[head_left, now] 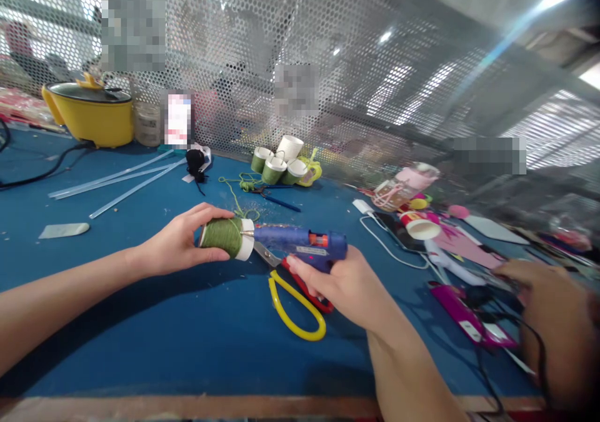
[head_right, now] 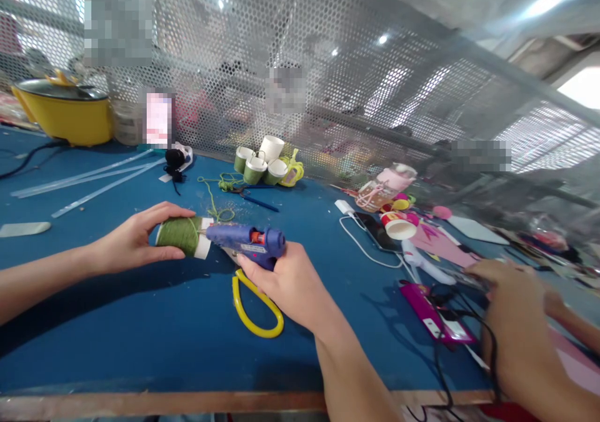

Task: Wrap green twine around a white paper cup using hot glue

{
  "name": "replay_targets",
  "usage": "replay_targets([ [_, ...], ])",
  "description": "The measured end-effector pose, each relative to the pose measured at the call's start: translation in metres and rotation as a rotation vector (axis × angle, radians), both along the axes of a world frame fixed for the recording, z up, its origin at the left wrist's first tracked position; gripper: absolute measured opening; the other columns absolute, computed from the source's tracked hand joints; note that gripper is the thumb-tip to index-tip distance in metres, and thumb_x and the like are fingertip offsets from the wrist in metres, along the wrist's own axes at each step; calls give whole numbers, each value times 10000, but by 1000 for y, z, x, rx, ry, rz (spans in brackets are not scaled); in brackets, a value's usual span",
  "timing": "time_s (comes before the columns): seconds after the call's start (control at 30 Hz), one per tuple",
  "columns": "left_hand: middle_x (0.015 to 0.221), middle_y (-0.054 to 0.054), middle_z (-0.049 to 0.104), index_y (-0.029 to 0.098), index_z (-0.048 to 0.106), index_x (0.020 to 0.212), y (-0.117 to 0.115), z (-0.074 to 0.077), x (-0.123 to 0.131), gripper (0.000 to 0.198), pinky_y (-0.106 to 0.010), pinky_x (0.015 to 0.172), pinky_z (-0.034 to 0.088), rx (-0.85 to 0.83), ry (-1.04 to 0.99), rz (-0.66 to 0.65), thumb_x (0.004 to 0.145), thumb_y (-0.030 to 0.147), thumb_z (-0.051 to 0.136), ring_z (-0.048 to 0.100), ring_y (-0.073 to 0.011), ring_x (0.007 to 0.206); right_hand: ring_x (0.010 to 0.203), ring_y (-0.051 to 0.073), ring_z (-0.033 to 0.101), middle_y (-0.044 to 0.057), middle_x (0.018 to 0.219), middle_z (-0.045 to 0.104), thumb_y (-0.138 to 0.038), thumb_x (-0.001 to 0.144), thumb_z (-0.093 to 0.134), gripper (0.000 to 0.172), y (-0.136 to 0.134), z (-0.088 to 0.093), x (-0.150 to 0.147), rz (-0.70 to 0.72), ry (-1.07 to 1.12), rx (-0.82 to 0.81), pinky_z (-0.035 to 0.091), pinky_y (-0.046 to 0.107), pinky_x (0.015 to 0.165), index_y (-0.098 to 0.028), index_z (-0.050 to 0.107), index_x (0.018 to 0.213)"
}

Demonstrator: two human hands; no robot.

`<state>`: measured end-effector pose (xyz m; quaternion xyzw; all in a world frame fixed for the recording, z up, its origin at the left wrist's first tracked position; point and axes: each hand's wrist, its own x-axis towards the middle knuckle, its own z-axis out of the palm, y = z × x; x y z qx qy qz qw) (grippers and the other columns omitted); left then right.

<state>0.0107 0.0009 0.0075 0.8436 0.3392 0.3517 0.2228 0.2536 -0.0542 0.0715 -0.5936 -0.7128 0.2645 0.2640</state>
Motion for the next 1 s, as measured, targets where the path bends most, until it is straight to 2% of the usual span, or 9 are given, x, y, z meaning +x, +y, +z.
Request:
replay_targets([
  [0.23, 1078, -78, 553, 189, 473, 1165, -1, 1, 0, 465, -338, 865, 446, 0, -13, -7, 768, 372, 634, 546, -216, 992, 341, 94, 447, -41, 367, 487, -342, 752, 583, 344, 0, 1, 1, -8, -5, 11, 414, 220, 409, -210, 469, 456],
  [0.4, 1083, -81, 557, 198, 478, 1153, -1, 0, 1, 454, -353, 863, 449, -9, -15, -10, 768, 388, 626, 549, -223, 993, 353, 98, 451, -43, 367, 488, -363, 755, 579, 338, 0, 1, 2, 38, -2, 6, 414, 222, 410, -209, 487, 469],
  [0.57, 1078, -79, 556, 194, 477, 1158, -1, 1, 1, 460, -344, 859, 447, -22, -32, -8, 766, 382, 630, 548, -219, 988, 357, 99, 463, -36, 367, 488, -366, 758, 570, 351, 1, -1, 2, -10, -19, 6, 433, 225, 428, -203, 477, 462],
  [0.83, 1092, -76, 568, 206, 481, 1162, -1, -2, 2, 481, -357, 845, 467, -115, -96, -6, 751, 402, 635, 566, -227, 968, 409, 118, 512, -22, 397, 510, -403, 770, 555, 377, 1, 0, 6, 51, -26, -16, 453, 237, 451, -207, 477, 458],
  [1.0, 1091, -76, 571, 211, 486, 1165, -1, -4, 1, 491, -353, 825, 482, -122, -130, -25, 742, 397, 651, 571, -228, 963, 402, 117, 508, -17, 384, 502, -390, 778, 543, 396, 3, -1, 6, 22, 6, 7, 460, 250, 483, -204, 453, 441],
])
